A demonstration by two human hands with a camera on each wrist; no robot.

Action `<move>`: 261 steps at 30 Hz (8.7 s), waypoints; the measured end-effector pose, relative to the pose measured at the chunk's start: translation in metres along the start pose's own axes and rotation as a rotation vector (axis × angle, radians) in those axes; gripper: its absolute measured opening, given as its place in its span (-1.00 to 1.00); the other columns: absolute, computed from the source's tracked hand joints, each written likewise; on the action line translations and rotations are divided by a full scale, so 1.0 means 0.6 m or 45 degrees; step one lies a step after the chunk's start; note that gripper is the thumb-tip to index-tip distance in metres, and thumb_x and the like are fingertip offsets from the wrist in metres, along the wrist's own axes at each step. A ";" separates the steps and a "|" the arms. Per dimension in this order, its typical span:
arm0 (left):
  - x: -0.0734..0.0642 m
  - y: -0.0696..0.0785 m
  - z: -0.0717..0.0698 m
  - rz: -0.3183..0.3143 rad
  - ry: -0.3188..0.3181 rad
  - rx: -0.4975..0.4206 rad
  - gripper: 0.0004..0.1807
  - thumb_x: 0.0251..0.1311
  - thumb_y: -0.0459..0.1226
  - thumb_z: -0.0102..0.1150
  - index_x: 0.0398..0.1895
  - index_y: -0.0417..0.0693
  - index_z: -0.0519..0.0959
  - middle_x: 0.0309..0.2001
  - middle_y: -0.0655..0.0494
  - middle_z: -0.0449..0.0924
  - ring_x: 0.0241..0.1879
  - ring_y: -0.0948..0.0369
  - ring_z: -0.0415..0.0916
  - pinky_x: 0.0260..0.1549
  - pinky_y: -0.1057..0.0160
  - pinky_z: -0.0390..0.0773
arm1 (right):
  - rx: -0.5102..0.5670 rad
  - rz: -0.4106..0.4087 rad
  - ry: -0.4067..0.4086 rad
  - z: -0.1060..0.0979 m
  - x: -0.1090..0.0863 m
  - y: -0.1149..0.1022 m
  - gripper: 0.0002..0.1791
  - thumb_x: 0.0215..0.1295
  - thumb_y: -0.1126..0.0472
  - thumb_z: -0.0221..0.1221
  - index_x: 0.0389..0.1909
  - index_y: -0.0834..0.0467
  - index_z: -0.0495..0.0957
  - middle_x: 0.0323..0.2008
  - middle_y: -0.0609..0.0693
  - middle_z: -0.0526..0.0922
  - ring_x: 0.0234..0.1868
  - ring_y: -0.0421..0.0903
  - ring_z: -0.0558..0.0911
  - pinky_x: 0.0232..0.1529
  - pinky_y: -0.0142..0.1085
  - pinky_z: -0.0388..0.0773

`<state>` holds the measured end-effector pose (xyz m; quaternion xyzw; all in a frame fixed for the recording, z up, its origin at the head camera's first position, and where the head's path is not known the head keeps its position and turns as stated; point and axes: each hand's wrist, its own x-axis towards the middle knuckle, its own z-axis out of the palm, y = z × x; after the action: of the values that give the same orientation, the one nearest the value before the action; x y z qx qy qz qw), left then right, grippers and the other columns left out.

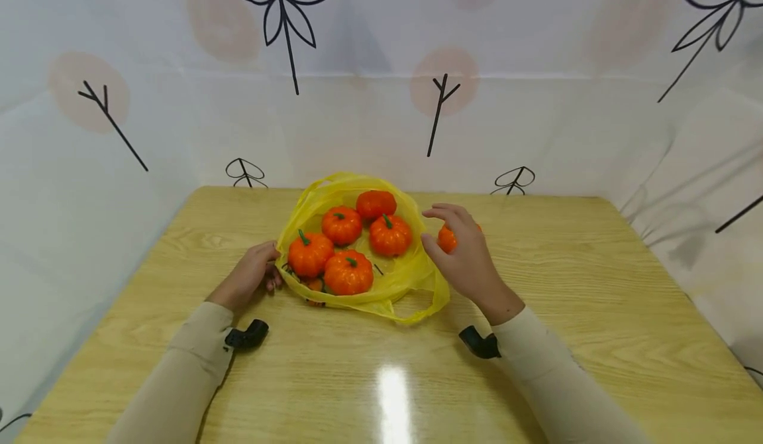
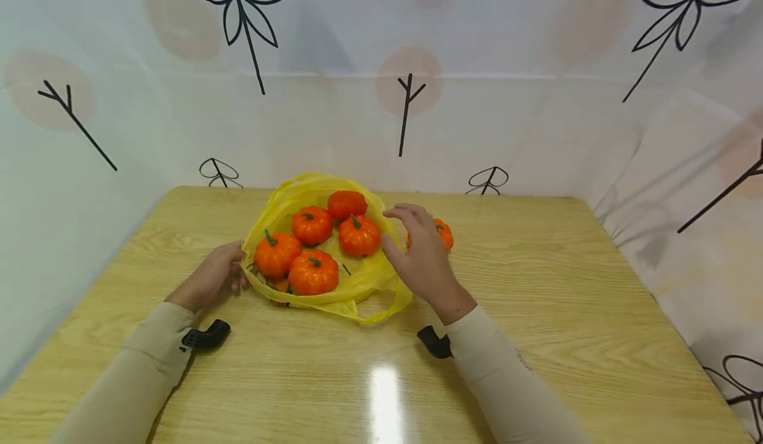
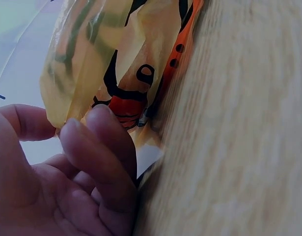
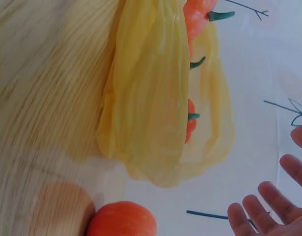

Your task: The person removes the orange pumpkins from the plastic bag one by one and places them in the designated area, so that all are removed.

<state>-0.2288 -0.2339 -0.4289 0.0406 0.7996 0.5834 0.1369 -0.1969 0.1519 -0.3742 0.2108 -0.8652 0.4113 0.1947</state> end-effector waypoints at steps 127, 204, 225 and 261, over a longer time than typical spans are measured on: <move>0.002 -0.001 0.004 0.010 0.025 0.039 -0.72 0.44 -0.27 -0.28 0.00 -0.25 0.37 -0.62 0.08 0.45 -0.66 0.24 0.38 -0.62 0.27 0.52 | -0.293 -0.256 -0.533 0.120 -0.021 -0.043 -0.33 0.26 0.02 0.36 0.34 0.03 0.37 0.40 0.00 0.37 0.23 0.01 0.56 0.10 -0.18 0.63; -0.003 0.002 0.005 0.021 0.005 0.038 -0.76 0.46 -0.26 -0.30 -0.09 -0.22 0.36 -0.58 0.03 0.46 -0.63 0.21 0.40 -0.60 0.25 0.54 | -0.325 -0.261 -0.117 -0.018 -0.024 0.016 -0.32 0.22 0.14 0.39 0.31 0.17 0.36 0.42 0.09 0.31 0.00 0.05 0.65 -0.14 -0.12 0.70; -0.001 0.004 0.002 0.008 0.004 0.037 -0.74 0.45 -0.27 -0.30 -0.01 -0.23 0.36 -0.60 0.04 0.46 -0.63 0.23 0.40 -0.61 0.26 0.54 | -0.360 -0.149 -0.023 -0.044 -0.009 0.036 -0.30 0.21 0.15 0.40 0.32 0.23 0.34 0.40 0.18 0.31 0.29 0.22 0.48 0.15 0.12 0.57; 0.003 0.001 0.004 0.004 0.028 0.033 -0.76 0.44 -0.27 -0.30 -0.06 -0.23 0.35 -0.60 0.06 0.46 -0.62 0.23 0.41 -0.61 0.27 0.53 | -0.433 0.044 0.117 -0.081 0.011 0.097 -0.32 0.26 0.18 0.34 0.32 0.32 0.30 0.31 0.32 0.33 0.20 0.33 0.50 0.12 0.26 0.52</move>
<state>-0.2297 -0.2309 -0.4294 0.0373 0.8084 0.5736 0.1267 -0.2251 0.2225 -0.3792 0.1407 -0.9160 0.2715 0.2599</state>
